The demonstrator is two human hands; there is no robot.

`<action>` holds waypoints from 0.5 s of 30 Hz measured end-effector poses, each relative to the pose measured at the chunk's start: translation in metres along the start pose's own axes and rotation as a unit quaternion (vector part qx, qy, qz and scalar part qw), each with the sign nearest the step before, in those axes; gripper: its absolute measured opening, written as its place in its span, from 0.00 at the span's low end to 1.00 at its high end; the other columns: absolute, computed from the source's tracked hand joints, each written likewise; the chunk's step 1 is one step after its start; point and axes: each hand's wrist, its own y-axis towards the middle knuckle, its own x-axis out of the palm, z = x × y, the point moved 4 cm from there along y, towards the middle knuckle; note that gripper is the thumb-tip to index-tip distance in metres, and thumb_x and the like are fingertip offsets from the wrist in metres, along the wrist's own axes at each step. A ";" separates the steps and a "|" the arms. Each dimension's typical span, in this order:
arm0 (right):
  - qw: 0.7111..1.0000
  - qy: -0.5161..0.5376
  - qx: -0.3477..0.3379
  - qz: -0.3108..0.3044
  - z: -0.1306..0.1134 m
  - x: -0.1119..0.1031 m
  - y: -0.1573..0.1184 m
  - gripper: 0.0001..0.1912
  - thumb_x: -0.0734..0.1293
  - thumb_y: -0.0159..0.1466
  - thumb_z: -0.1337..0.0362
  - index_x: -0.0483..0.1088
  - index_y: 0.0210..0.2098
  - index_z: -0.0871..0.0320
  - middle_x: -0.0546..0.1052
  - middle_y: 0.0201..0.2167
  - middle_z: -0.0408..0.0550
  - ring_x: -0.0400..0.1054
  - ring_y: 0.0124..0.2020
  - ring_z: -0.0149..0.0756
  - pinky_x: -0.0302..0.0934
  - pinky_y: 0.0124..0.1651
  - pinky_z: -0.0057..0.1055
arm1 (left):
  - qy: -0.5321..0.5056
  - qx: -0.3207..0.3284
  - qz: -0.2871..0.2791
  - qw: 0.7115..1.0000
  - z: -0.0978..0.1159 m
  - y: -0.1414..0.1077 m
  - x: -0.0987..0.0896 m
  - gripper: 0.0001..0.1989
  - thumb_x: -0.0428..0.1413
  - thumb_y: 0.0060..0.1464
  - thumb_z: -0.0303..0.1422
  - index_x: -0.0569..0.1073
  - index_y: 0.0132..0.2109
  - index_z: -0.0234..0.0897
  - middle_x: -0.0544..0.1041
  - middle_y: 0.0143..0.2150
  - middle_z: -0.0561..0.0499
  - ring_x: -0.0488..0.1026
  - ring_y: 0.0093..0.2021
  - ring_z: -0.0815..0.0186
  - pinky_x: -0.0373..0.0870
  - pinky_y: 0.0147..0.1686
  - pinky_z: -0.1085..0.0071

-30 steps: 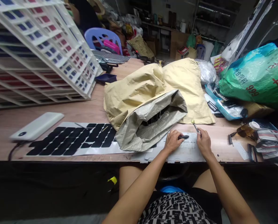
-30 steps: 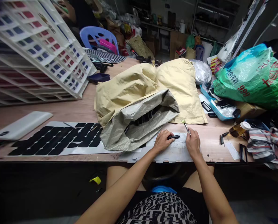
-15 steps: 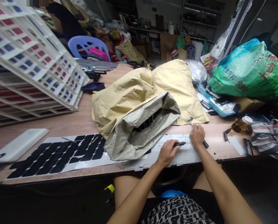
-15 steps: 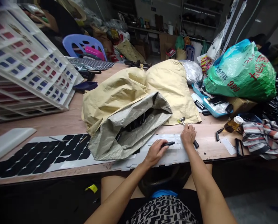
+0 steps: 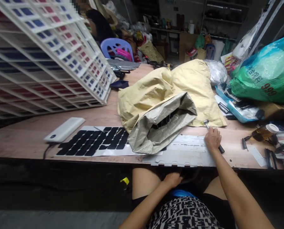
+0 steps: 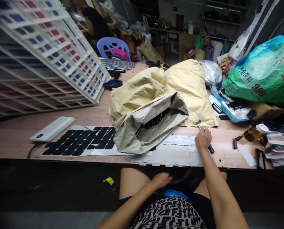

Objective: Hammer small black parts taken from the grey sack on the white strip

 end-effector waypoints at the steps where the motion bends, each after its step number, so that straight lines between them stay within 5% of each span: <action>1: 1.000 -0.001 -0.001 0.002 0.000 0.000 0.000 0.21 0.57 0.68 0.66 0.67 0.58 0.58 0.70 0.45 0.58 0.61 0.46 0.47 0.53 0.44 0.39 | 0.025 0.016 -0.030 0.999 0.004 -0.003 -0.006 0.12 0.57 0.56 0.38 0.79 0.44 0.42 0.82 0.45 0.43 0.78 0.50 0.51 0.72 0.46 0.62; 5: 1.000 -0.002 -0.005 0.013 0.001 0.003 0.001 0.21 0.57 0.68 0.66 0.68 0.58 0.59 0.70 0.44 0.58 0.61 0.46 0.47 0.53 0.44 0.39 | -0.050 0.196 -0.160 0.966 0.037 -0.026 -0.054 0.18 0.64 0.49 0.44 0.80 0.45 0.42 0.82 0.37 0.48 0.80 0.36 0.57 0.73 0.38 0.66; 7: 1.000 0.000 -0.006 0.016 0.001 0.004 0.001 0.21 0.57 0.68 0.66 0.68 0.58 0.59 0.70 0.44 0.58 0.61 0.46 0.47 0.53 0.44 0.39 | -0.177 0.238 -0.135 0.945 0.050 -0.022 -0.099 0.23 0.58 0.55 0.50 0.77 0.51 0.42 0.81 0.35 0.50 0.77 0.29 0.63 0.71 0.32 0.69; 9: 1.000 0.001 -0.006 0.017 0.001 0.004 0.001 0.21 0.57 0.68 0.66 0.68 0.58 0.59 0.70 0.44 0.58 0.61 0.46 0.47 0.54 0.44 0.39 | -0.233 0.185 0.019 0.955 0.048 0.000 -0.153 0.23 0.52 0.61 0.49 0.76 0.52 0.38 0.80 0.35 0.48 0.76 0.28 0.65 0.71 0.31 0.70; 10: 1.000 0.000 -0.005 0.016 0.001 0.004 0.002 0.21 0.56 0.68 0.66 0.68 0.58 0.59 0.69 0.44 0.58 0.61 0.45 0.47 0.54 0.43 0.39 | -0.230 0.134 0.154 0.951 0.043 0.015 -0.182 0.21 0.50 0.63 0.46 0.76 0.52 0.37 0.80 0.36 0.46 0.77 0.31 0.63 0.72 0.34 0.68; 12: 1.000 -0.003 -0.004 0.013 0.000 0.004 0.001 0.21 0.57 0.68 0.66 0.68 0.58 0.59 0.69 0.44 0.58 0.61 0.45 0.47 0.54 0.43 0.39 | -0.191 0.034 0.387 0.901 0.030 0.040 -0.230 0.18 0.51 0.63 0.40 0.76 0.52 0.34 0.80 0.43 0.41 0.78 0.42 0.58 0.72 0.45 0.64; 13: 1.000 -0.004 -0.004 0.010 0.000 0.004 0.001 0.20 0.57 0.68 0.66 0.68 0.57 0.59 0.70 0.44 0.58 0.61 0.45 0.47 0.54 0.43 0.39 | -0.176 0.000 0.452 0.875 0.025 0.054 -0.246 0.17 0.52 0.62 0.38 0.75 0.52 0.33 0.79 0.47 0.39 0.76 0.48 0.55 0.70 0.50 0.63; 15: 1.000 -0.007 -0.005 0.006 0.000 0.003 0.001 0.20 0.57 0.68 0.67 0.67 0.58 0.59 0.70 0.44 0.58 0.61 0.45 0.47 0.54 0.43 0.39 | -0.159 -0.036 0.495 0.853 0.017 0.081 -0.265 0.17 0.55 0.60 0.36 0.75 0.52 0.33 0.78 0.52 0.37 0.72 0.56 0.51 0.66 0.56 0.60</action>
